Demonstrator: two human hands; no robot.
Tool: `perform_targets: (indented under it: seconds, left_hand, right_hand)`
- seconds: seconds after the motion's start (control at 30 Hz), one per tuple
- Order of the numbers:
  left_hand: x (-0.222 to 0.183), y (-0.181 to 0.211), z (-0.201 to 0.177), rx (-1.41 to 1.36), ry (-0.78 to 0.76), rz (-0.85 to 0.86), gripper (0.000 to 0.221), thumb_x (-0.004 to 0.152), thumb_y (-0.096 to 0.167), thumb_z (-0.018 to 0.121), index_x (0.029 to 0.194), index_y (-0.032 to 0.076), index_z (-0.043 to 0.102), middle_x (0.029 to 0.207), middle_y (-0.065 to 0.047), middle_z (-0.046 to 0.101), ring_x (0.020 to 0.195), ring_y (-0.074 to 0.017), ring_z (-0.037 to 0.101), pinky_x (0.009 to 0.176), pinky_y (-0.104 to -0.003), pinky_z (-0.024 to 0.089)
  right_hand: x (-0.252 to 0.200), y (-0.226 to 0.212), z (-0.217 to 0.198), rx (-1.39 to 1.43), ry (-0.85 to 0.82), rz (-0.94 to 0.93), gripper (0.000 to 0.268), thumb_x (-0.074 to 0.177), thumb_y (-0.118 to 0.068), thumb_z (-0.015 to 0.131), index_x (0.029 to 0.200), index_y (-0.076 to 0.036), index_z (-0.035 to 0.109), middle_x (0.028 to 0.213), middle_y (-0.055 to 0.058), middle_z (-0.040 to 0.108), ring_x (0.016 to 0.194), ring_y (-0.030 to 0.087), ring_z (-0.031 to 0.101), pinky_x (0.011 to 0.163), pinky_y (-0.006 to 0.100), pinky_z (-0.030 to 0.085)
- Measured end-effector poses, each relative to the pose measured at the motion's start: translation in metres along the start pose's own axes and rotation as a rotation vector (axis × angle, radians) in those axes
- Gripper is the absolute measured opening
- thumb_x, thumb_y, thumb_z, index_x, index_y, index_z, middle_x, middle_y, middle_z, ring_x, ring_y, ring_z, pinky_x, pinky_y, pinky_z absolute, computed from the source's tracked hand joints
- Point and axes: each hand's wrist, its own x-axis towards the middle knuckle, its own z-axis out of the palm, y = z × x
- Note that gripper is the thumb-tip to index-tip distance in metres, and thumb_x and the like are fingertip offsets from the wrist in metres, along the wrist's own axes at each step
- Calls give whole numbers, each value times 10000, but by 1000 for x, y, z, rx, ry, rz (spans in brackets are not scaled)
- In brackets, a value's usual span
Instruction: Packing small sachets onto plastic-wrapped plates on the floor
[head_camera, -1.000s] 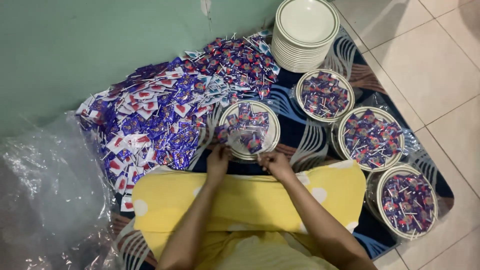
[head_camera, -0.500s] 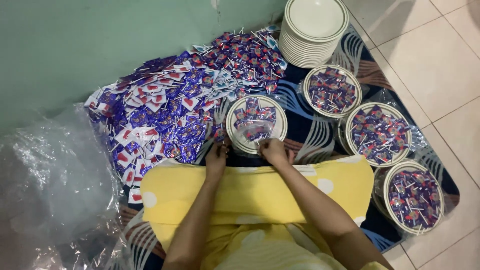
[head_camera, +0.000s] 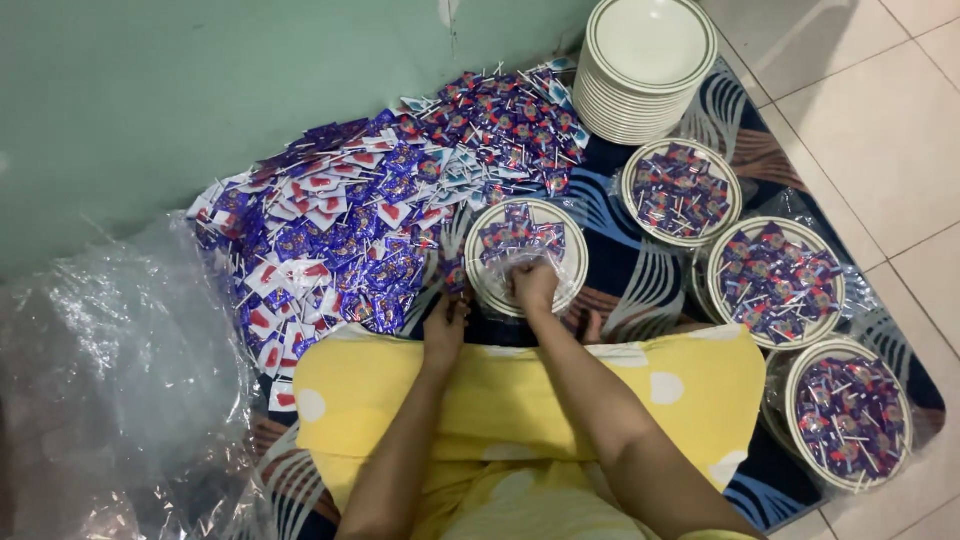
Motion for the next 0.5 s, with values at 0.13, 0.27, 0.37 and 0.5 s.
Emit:
perform_targets:
  seconds: [0.13,0.27,0.37,0.5]
  left_hand:
    - [-12,18,-7,-17,-19,26,317,1059,240,540,1278,40,651,1018,-166,757,876,-243,714,819,-412,580]
    - [-16,23,-10,-31,-56,59,284,1076,235,516,1246,75,678,1008,-135,757,878,-213,710,817,-385,582]
    - [-31,42,-7,-20,-138,146,263,1048,160,529,1223,40,685,988,-157,751,930,-268,720,859,-413,575]
    - [-43,64,5,384,-315,389,237,1020,213,577,1154,69,708,998,-178,735,987,-361,715,848,-464,580]
  right_hand:
    - [19,25,31,47,-5,36,188,779,-237,735,899,-108,803,891,129,775,1000,385,716,868,524,572]
    - [-12,6,-7,62,-111,35,228,767,-295,732,949,-189,819,950,110,784,1041,389,706,906,488,570]
    - [-61,-38,-90,72,-200,83,275,752,-379,740,989,-271,827,978,86,790,1048,366,711,901,445,572]
    - [-47,-22,-184,607,-277,59,373,826,-72,709,1168,78,709,987,324,716,826,346,737,738,401,625]
